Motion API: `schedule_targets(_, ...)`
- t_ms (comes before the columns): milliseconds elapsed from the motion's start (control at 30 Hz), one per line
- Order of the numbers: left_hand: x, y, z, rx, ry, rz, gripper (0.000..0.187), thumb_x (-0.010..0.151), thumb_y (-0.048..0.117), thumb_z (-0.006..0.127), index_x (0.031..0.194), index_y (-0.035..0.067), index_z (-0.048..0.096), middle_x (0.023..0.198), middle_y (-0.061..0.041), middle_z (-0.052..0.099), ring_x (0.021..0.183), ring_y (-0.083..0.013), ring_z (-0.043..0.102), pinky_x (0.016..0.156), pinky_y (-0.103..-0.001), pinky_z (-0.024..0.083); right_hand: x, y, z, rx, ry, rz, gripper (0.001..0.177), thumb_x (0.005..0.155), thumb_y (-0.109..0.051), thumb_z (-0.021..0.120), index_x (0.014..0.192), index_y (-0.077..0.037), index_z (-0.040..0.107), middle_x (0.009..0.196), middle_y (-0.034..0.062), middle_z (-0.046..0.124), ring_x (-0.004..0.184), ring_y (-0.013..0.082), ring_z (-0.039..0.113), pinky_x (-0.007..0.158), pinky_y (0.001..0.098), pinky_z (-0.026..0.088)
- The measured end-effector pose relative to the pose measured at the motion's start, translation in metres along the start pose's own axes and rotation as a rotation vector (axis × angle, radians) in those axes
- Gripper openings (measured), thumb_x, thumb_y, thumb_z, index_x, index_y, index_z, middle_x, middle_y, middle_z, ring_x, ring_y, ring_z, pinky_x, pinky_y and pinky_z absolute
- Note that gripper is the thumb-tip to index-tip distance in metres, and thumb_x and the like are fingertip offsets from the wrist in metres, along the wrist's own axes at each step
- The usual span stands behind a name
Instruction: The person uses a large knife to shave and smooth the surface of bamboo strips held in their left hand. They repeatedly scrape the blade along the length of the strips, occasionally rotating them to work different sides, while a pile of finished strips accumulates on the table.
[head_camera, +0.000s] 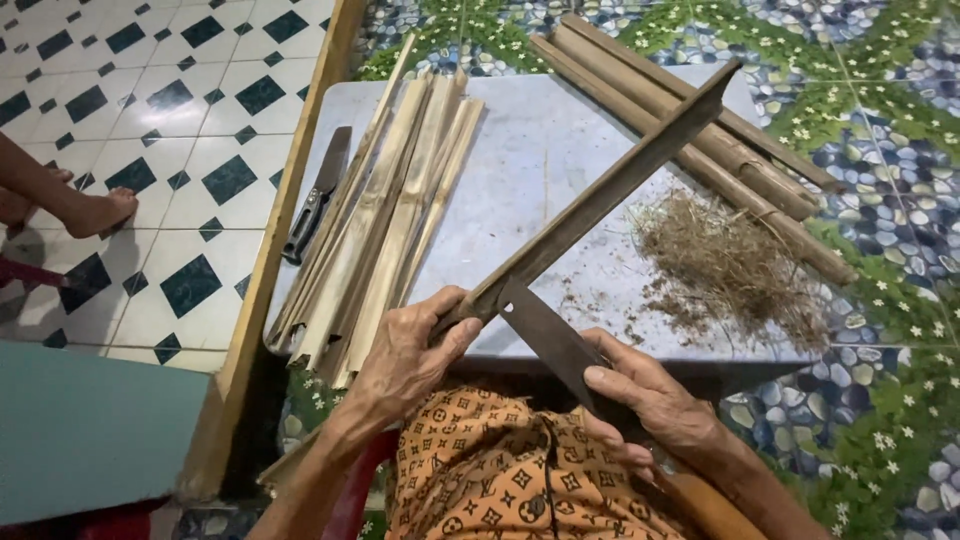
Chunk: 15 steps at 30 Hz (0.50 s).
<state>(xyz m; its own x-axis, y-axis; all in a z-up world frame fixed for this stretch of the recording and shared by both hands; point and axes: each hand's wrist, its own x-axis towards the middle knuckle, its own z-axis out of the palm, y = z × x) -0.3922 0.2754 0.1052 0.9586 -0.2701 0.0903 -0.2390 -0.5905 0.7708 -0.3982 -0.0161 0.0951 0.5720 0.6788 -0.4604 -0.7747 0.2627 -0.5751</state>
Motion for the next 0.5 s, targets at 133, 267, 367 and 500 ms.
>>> schedule_targets(133,-0.011,-0.012,0.009,0.131,0.002,0.008,0.021,0.107,0.031,0.053,0.112,0.014,0.062,0.065,0.006,0.048,0.046,-0.0074,0.046,0.036,-0.021,0.048,-0.008,0.013,-0.006,-0.063,-0.115,-0.124,0.032,0.106,-0.012,0.05,0.136,-0.007,0.04,0.058,0.0149,0.053,0.031,0.0177,0.045,0.024,0.0263,0.038)
schedule_targets(267,-0.021,-0.017,0.014,0.094,-0.019,-0.018,0.025,0.107,0.037,0.051,0.107,0.014,0.06,0.065,0.006,0.052,0.044,-0.006,0.047,0.035,-0.019,0.048,-0.013,0.017,0.003,-0.073,-0.036,-0.096,0.038,0.104,-0.014,0.051,0.14,-0.004,0.045,0.053,0.0164,0.048,0.028,0.0189,0.039,0.025,0.0288,0.034)
schedule_targets(367,-0.025,-0.016,0.014,0.047,-0.019,-0.016,0.022,0.108,0.032,0.05,0.109,0.013,0.061,0.065,0.006,0.045,0.047,-0.0067,0.043,0.039,-0.02,0.043,-0.011,0.021,0.004,-0.079,0.022,-0.08,0.039,0.103,-0.015,0.053,0.14,-0.005,0.046,0.052,0.017,0.05,0.026,0.0177,0.04,0.022,0.0297,0.036)
schedule_targets(500,-0.034,-0.025,0.018,0.043,0.004,-0.04,0.026,0.107,0.037,0.052,0.105,0.012,0.061,0.062,0.006,0.043,0.046,-0.0076,0.035,0.042,-0.024,0.033,-0.011,0.022,0.002,-0.007,0.082,-0.02,0.041,0.101,-0.013,0.055,0.142,-0.007,0.048,0.052,0.0185,0.048,0.027,0.0191,0.038,0.025,0.0296,0.033)
